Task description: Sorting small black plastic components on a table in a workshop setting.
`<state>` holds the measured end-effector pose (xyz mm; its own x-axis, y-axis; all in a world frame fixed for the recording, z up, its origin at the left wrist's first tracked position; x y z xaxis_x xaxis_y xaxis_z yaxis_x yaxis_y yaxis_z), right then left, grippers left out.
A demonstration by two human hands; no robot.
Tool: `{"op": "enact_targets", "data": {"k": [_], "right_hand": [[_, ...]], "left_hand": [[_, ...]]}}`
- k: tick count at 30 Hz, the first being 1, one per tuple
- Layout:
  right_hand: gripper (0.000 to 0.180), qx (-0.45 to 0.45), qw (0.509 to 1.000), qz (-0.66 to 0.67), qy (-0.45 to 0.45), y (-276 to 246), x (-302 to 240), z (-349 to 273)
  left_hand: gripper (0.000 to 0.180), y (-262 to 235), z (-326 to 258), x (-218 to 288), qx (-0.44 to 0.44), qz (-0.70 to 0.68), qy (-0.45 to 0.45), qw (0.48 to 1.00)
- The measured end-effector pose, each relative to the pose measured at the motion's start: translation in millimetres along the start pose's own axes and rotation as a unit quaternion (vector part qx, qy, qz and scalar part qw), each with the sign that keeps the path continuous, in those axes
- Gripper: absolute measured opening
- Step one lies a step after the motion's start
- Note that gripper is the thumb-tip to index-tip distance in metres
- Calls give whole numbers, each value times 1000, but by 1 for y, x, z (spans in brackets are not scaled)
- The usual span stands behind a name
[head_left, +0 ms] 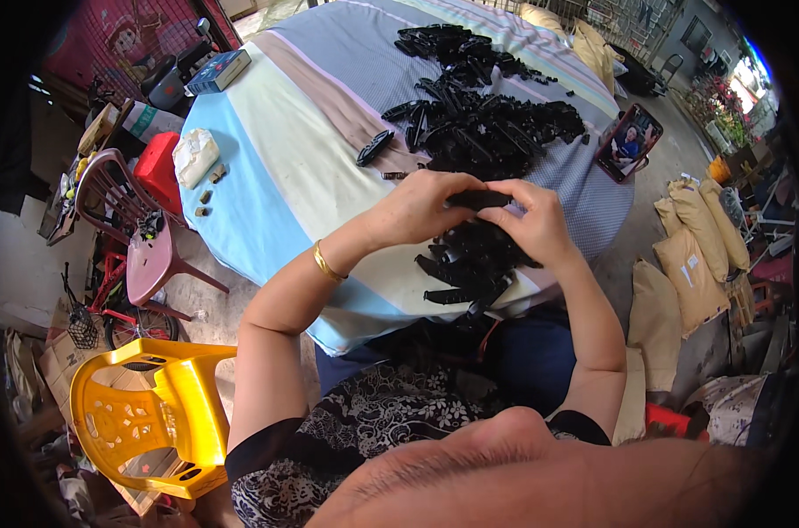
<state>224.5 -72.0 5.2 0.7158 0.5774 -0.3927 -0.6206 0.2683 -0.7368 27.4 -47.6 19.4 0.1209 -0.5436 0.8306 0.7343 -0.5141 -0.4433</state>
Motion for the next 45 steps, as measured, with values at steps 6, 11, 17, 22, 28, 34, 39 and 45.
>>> {"op": "enact_targets", "data": {"k": [6, 11, 17, 22, 28, 34, 39, 45], "right_hand": [[69, -194, 975, 94, 54, -2, 15, -32], [75, -135, 991, -1, -19, 3, -8, -50], [74, -127, 987, -36, -94, -13, -11, -79], [73, -92, 989, -76, -83, -26, -18, -124], [66, -105, 985, -133, -41, -33, -23, -163], [32, -45, 986, -158, -27, -33, -21, -158], [20, 45, 988, -139, -41, -37, -1, -98], [28, -43, 980, -157, 114, -7, 53, -12]], "left_hand": [[54, 11, -16, -17, -96, -34, -12, 995], [82, 39, -51, -8, -4, 157, 87, 984], [81, 81, -71, 1, 3, 206, 91, 974], [72, 110, -79, 1, -56, 295, 197, 933], [40, 130, -89, -4, -91, 343, 308, 883], [27, 136, -96, -18, -210, 257, 346, 878], [25, 92, -65, 12, -218, 166, 277, 921], [32, 15, 31, -31, 80, 319, 163, 930]]}}
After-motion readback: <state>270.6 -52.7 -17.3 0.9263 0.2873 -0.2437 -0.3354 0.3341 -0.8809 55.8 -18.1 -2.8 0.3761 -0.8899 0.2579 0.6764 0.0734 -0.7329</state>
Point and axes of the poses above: each hand's wrist, its own z-axis towards the middle knuckle, its own y-axis out of the palm, x = y × z, the point moved 1 cm from there along z, towards the middle knuckle, and after that the axes turned 13 degrees about -z, right-handed, at the moved point
